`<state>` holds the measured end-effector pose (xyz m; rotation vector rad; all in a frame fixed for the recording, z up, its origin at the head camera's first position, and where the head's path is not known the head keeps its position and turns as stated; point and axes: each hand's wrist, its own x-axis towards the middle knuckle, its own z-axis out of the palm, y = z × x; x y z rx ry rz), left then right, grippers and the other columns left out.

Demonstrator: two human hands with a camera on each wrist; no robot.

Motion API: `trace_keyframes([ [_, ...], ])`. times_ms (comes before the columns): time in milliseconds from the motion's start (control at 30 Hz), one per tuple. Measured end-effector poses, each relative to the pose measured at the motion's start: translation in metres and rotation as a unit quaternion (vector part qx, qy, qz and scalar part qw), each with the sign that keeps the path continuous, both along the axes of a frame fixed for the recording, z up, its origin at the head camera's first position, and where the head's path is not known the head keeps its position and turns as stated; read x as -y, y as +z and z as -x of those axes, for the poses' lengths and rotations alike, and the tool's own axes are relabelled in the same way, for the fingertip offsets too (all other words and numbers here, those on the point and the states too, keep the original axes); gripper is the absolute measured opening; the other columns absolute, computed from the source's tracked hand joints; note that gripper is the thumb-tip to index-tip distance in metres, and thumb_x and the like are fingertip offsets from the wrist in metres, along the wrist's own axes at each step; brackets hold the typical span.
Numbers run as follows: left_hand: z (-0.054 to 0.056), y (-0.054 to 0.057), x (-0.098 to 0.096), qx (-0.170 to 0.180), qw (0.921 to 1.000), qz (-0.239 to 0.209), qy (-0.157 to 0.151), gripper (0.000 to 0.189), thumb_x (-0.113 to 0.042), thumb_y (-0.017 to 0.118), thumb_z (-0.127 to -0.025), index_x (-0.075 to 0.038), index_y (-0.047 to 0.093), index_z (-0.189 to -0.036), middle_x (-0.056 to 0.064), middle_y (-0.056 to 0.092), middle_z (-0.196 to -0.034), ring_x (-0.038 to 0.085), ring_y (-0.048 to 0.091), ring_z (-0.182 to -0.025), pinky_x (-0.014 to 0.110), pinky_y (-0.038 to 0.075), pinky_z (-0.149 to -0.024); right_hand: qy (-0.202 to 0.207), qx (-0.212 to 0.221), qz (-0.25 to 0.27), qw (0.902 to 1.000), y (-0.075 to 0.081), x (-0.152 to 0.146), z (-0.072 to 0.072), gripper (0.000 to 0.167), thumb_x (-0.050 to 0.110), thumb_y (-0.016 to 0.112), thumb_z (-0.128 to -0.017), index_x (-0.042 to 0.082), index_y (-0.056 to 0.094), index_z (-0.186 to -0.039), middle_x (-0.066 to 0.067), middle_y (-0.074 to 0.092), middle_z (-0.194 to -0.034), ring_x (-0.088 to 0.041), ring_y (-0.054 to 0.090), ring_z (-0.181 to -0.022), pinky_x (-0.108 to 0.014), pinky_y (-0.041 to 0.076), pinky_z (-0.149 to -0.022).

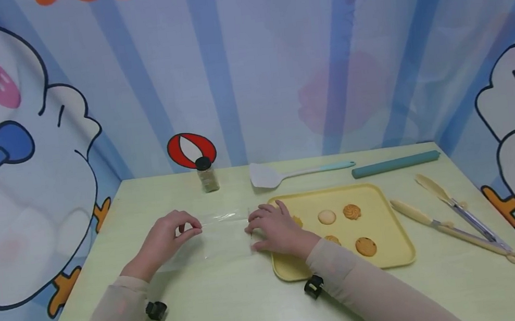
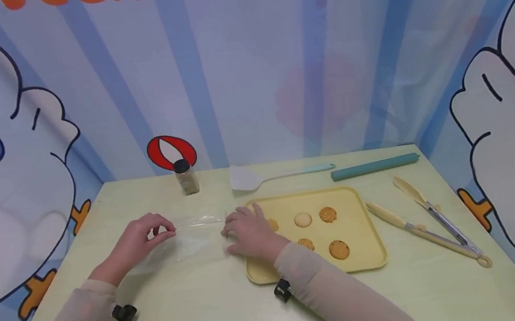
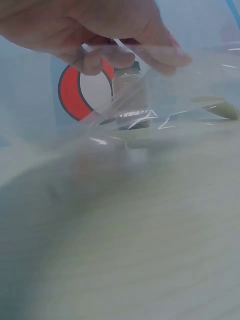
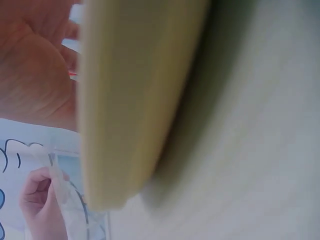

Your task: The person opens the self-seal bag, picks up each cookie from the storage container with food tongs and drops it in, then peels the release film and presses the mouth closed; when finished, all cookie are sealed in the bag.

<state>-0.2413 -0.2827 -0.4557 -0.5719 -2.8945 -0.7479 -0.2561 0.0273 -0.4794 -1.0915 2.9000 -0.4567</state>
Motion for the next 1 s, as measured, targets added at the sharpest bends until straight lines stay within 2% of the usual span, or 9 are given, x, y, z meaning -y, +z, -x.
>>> trace_keyframes([
  [167,-0.001,-0.002,-0.003,0.005,1.0,-0.006,-0.003,0.016,-0.02,0.081,-0.091,-0.022,0.077,-0.106,-0.008,0.07,-0.098,0.014,0.054,-0.085,0.029,0.049,-0.073,-0.004,-0.024,0.0,0.9997,0.002,-0.003,-0.004,0.033,0.045,0.078,-0.091,0.026,0.076,-0.118,0.001,0.065,-0.134,-0.026,0.049,-0.137,-0.068,0.014,-0.119],
  [400,-0.003,-0.005,-0.006,-0.002,0.9999,-0.008,-0.012,0.014,-0.021,0.081,-0.09,-0.024,0.077,-0.103,-0.01,0.07,-0.097,0.013,0.054,-0.082,0.028,0.048,-0.072,-0.04,-0.006,0.012,0.9991,0.014,-0.027,-0.013,0.035,0.042,0.075,-0.094,0.023,0.075,-0.123,-0.001,0.064,-0.135,-0.025,0.053,-0.134,-0.064,0.02,-0.119],
  [600,-0.003,-0.01,-0.006,-0.008,0.9999,-0.002,-0.012,0.013,-0.021,0.081,-0.09,-0.023,0.077,-0.102,-0.011,0.07,-0.097,0.012,0.053,-0.082,0.028,0.047,-0.072,-0.068,-0.025,0.024,0.9971,0.021,-0.07,-0.02,0.033,0.038,0.075,-0.095,0.022,0.075,-0.124,-0.002,0.067,-0.133,-0.027,0.057,-0.131,-0.066,0.025,-0.116],
  [1000,-0.004,-0.014,-0.006,-0.002,1.0,0.001,-0.007,0.013,-0.02,0.083,-0.089,-0.027,0.076,-0.099,-0.011,0.07,-0.096,0.011,0.054,-0.083,0.029,0.047,-0.073,-0.146,-0.078,0.051,0.985,0.025,-0.164,-0.049,0.035,0.033,0.077,-0.094,0.014,0.074,-0.123,-0.008,0.068,-0.132,-0.032,0.059,-0.129,-0.064,0.028,-0.113],
])
